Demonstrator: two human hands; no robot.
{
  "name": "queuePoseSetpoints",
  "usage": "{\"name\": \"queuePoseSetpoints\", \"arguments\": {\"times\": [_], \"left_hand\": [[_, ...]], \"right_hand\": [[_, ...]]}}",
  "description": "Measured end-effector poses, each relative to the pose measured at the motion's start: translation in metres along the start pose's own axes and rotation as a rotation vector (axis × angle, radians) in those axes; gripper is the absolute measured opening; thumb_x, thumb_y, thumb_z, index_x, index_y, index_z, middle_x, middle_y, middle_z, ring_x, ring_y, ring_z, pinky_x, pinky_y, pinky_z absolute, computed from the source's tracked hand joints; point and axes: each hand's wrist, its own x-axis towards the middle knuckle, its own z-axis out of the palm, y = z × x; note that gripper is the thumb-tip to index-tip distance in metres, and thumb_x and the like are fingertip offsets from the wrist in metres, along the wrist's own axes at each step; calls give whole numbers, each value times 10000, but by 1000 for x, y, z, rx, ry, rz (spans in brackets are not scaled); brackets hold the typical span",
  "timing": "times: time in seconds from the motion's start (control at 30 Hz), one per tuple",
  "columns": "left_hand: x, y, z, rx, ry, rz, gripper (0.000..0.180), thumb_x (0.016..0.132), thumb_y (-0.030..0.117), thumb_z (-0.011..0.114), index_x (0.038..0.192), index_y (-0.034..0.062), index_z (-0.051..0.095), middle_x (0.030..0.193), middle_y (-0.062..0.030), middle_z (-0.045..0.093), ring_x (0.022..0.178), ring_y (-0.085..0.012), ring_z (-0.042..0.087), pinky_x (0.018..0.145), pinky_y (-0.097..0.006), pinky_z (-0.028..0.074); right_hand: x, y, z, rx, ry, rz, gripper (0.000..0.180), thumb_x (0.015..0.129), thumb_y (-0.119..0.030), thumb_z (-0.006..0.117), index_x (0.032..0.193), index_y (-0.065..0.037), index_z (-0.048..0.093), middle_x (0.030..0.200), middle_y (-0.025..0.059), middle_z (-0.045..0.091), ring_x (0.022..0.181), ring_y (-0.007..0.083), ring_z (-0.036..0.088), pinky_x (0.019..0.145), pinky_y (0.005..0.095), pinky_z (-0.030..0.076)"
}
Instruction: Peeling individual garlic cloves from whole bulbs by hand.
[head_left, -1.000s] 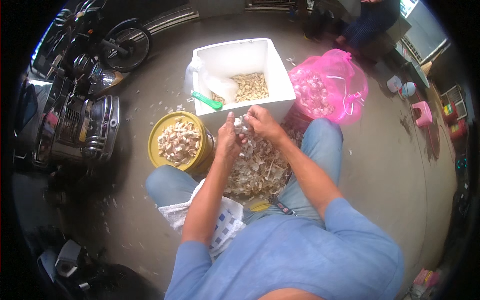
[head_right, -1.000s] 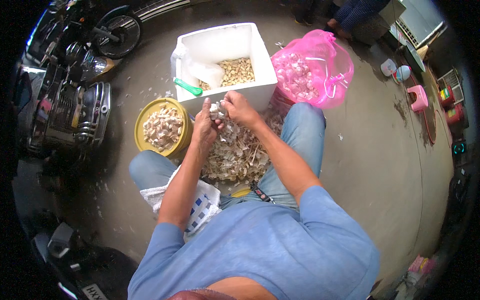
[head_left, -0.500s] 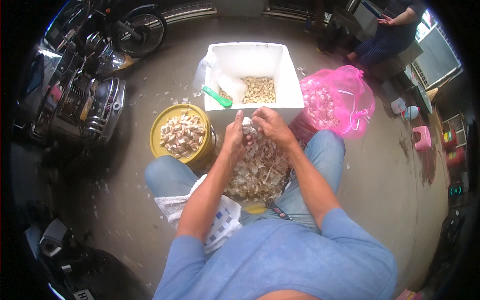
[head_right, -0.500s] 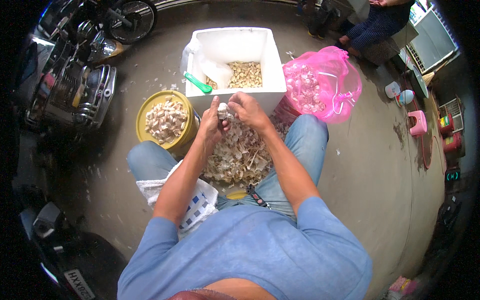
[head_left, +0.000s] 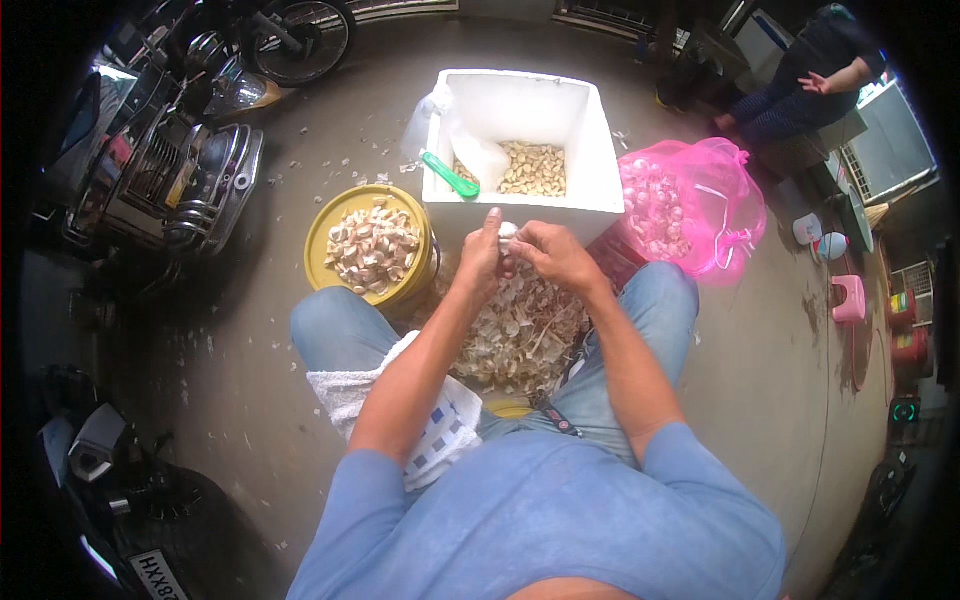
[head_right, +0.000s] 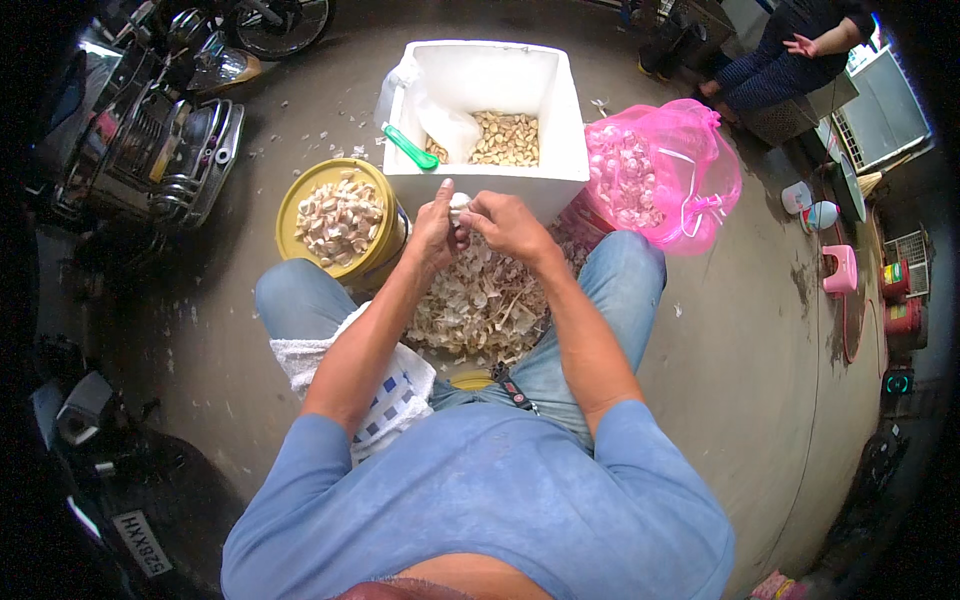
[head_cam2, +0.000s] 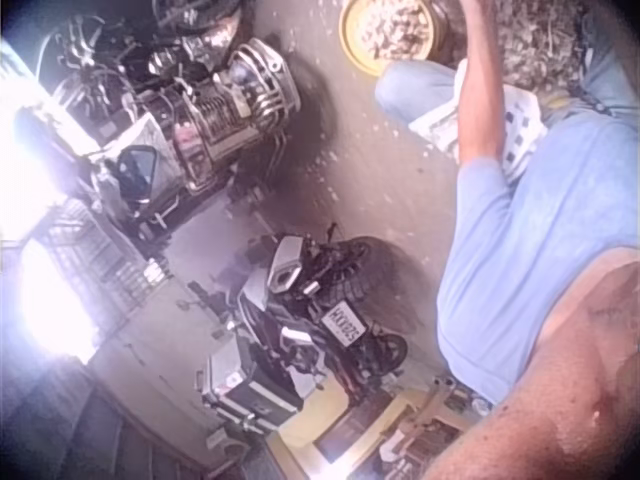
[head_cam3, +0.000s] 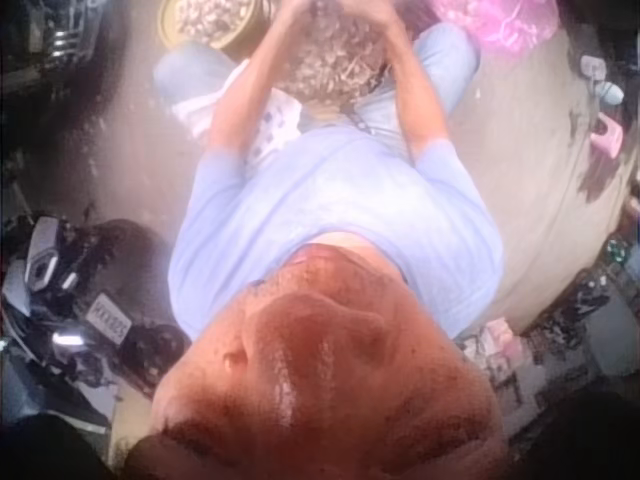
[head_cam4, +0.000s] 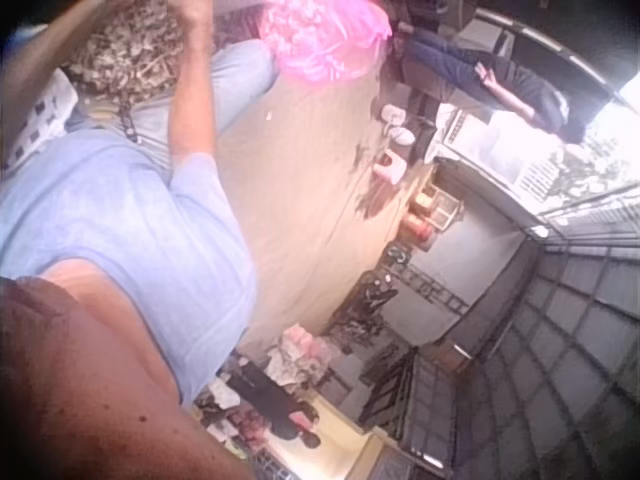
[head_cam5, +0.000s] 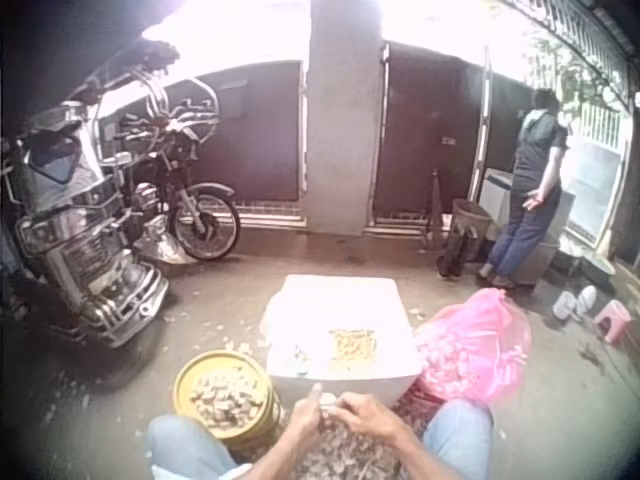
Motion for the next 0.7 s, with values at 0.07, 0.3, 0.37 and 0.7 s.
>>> {"name": "queuePoseSetpoints", "arguments": {"times": [0.07,0.3,0.37,0.7], "left_hand": [[-3,0,3,-49,-22,-14,441,1020,521,528,899,101,585,660,-4,539,441,-107,429,382,-278,327],[-3,16,-9,-310,-128,-98,418,1021,459,527,940,60,625,673,-5,556,409,-99,384,358,-277,298],[-6,19,-8,-281,-102,-111,449,1024,460,515,960,33,640,677,-17,570,404,-99,381,357,-272,299],[-9,14,2,-53,-9,57,380,982,465,629,906,93,616,644,-2,548,429,-102,433,372,-269,334]], "right_hand": [[1,12,8,-53,33,-68,186,956,-132,618,885,40,614,747,123,661,646,157,598,577,359,495],[0,-1,1,362,22,153,167,964,-136,610,900,18,625,719,57,624,562,89,550,501,299,462],[0,4,-3,284,67,95,155,963,-127,603,900,13,622,711,45,611,552,75,536,492,287,452],[4,14,-4,184,37,118,223,936,-180,688,951,38,639,719,73,609,656,120,578,579,320,491]]}}
